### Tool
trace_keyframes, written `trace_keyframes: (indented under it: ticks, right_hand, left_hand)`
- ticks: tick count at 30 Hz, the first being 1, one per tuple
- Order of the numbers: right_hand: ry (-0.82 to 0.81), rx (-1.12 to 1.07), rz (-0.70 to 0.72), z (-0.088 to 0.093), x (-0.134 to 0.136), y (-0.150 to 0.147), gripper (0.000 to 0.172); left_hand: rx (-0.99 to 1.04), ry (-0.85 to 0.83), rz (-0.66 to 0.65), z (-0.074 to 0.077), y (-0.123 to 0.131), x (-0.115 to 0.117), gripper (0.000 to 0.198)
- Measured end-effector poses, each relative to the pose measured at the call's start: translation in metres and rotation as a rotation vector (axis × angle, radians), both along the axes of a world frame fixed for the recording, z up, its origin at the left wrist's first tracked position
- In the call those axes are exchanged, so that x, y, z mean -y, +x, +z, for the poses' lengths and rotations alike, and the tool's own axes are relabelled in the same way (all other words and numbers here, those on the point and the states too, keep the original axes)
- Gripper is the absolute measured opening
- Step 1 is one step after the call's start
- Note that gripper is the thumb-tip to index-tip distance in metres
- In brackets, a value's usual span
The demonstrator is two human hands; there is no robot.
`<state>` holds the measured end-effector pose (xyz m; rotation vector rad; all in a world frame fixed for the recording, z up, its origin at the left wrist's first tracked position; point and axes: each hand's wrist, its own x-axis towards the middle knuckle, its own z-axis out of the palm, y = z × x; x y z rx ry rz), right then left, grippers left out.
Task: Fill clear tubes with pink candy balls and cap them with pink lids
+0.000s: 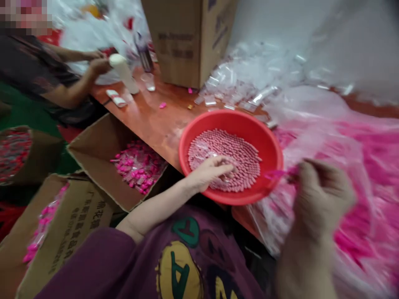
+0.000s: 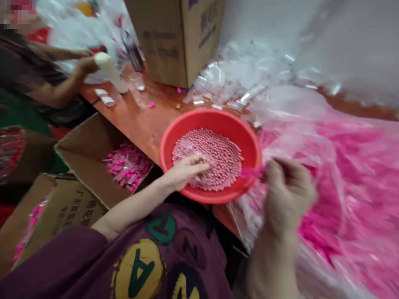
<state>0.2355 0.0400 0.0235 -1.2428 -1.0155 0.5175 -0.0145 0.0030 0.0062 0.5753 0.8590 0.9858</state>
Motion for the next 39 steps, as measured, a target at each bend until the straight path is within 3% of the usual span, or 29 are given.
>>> trace_keyframes:
  ticks: [3, 5, 8, 11, 16, 21, 26, 30, 35, 39]
  right_hand:
    - [-0.092, -0.072, 0.284, -0.004, 0.011, -0.057, 0.024]
    - [-0.103, -0.080, 0.358, -0.014, 0.017, -0.073, 0.035]
    - [-0.129, -0.031, 0.388, -0.030, 0.028, -0.069, 0.039]
    - [-0.111, 0.076, 0.388, -0.038, 0.037, -0.059, 0.031]
    - [0.110, 0.564, 0.312, -0.041, 0.044, -0.064, 0.011]
    - [0.171, 0.746, 0.407, -0.043, 0.048, -0.070, 0.035]
    - [0.158, 0.844, 0.456, -0.043, 0.057, -0.069, 0.042]
    - [0.150, 0.786, 0.460, -0.038, 0.065, -0.071, 0.032]
    - [0.019, 0.486, 0.403, -0.031, 0.062, -0.069, 0.020]
    - [0.017, 0.384, 0.318, -0.019, 0.049, -0.067, 0.024]
  left_hand:
    - [-0.006, 0.036, 0.067, -0.002, -0.003, 0.002, 0.042]
    - [-0.001, 0.062, 0.113, -0.003, -0.004, 0.003, 0.040]
    - [0.007, 0.066, 0.161, -0.002, -0.003, 0.004, 0.037]
    - [-0.001, 0.065, 0.155, 0.001, -0.001, 0.005, 0.035]
    - [-0.004, 0.060, 0.130, 0.008, 0.000, 0.005, 0.030]
    - [0.017, 0.042, 0.175, 0.011, 0.000, 0.004, 0.027]
    - [0.030, 0.056, 0.195, 0.008, 0.002, 0.004, 0.027]
    - [0.037, 0.092, 0.164, 0.006, 0.003, 0.005, 0.030]
    - [0.161, 0.043, -0.002, 0.009, -0.003, 0.003, 0.038]
    - [0.159, -0.012, -0.017, 0.011, -0.004, 0.002, 0.015]
